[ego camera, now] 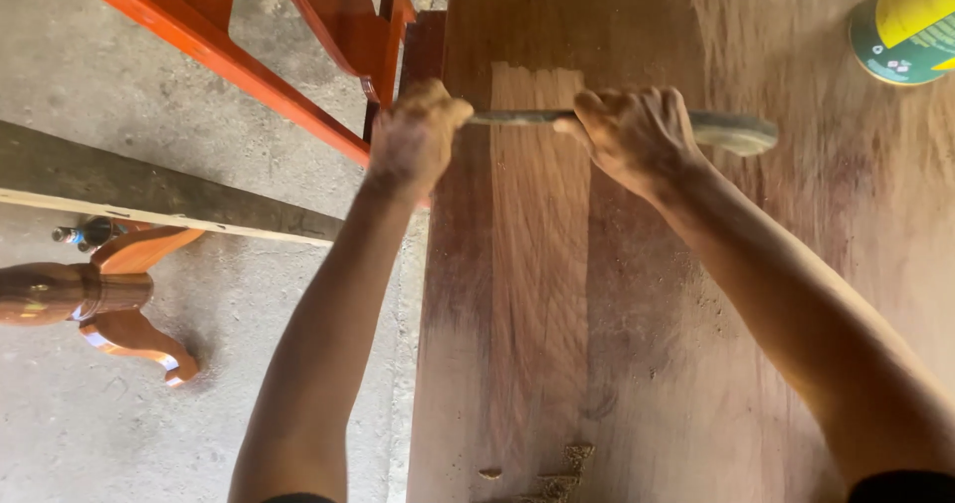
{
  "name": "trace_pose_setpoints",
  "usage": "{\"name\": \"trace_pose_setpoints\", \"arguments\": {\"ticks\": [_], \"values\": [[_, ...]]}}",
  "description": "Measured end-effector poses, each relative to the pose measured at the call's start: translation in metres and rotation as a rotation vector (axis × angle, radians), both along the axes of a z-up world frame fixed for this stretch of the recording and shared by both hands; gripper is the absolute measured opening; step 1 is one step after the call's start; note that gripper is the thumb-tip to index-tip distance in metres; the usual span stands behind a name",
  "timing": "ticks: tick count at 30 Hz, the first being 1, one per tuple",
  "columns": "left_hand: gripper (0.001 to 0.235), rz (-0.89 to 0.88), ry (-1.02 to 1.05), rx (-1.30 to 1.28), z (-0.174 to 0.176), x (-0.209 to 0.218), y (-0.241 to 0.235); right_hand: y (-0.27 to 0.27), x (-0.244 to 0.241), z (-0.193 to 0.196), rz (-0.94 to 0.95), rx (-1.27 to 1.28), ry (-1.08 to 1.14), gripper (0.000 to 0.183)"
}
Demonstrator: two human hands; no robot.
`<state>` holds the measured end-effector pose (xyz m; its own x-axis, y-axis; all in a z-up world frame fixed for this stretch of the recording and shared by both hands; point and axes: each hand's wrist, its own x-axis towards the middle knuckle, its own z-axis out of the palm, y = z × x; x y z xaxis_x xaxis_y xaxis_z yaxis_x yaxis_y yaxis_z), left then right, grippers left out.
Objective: The person scrapes a wooden table surface using a curved metal scraper to remove old finish or debris. They wipe the surface with a cloth and use their hand to clear away the scraped material. A can of wood sealer is visible on the table.
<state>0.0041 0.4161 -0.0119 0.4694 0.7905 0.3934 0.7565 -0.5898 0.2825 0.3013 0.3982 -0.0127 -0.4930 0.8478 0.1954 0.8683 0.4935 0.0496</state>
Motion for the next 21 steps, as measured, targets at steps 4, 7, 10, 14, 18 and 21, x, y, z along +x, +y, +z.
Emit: {"name": "trace_pose_setpoints", "arguments": {"ticks": [4, 7, 10, 14, 18, 21], "values": [[0.011, 0.050, 0.013, 0.052, -0.017, -0.007, 0.030, 0.015, -0.017, -0.004, -0.042, -0.050, -0.025, 0.050], [0.010, 0.059, -0.002, 0.085, -0.017, -0.006, 0.025, 0.011, -0.025, 0.000, -0.026, 0.016, 0.005, 0.050], [0.007, 0.075, -0.020, 0.101, -0.014, 0.001, 0.020, 0.007, -0.024, 0.007, -0.146, -0.080, -0.117, 0.053], [0.006, 0.151, -0.039, 0.103, -0.014, 0.003, 0.012, -0.001, -0.026, 0.003, -0.134, -0.048, -0.089, 0.052], [0.007, 0.155, -0.056, 0.091, -0.024, 0.004, 0.002, -0.018, -0.027, 0.003, -0.139, -0.089, -0.025, 0.052], [0.008, 0.145, -0.058, 0.094, -0.021, 0.004, -0.006, -0.031, -0.028, 0.006, -0.133, -0.057, 0.008, 0.050]]}}
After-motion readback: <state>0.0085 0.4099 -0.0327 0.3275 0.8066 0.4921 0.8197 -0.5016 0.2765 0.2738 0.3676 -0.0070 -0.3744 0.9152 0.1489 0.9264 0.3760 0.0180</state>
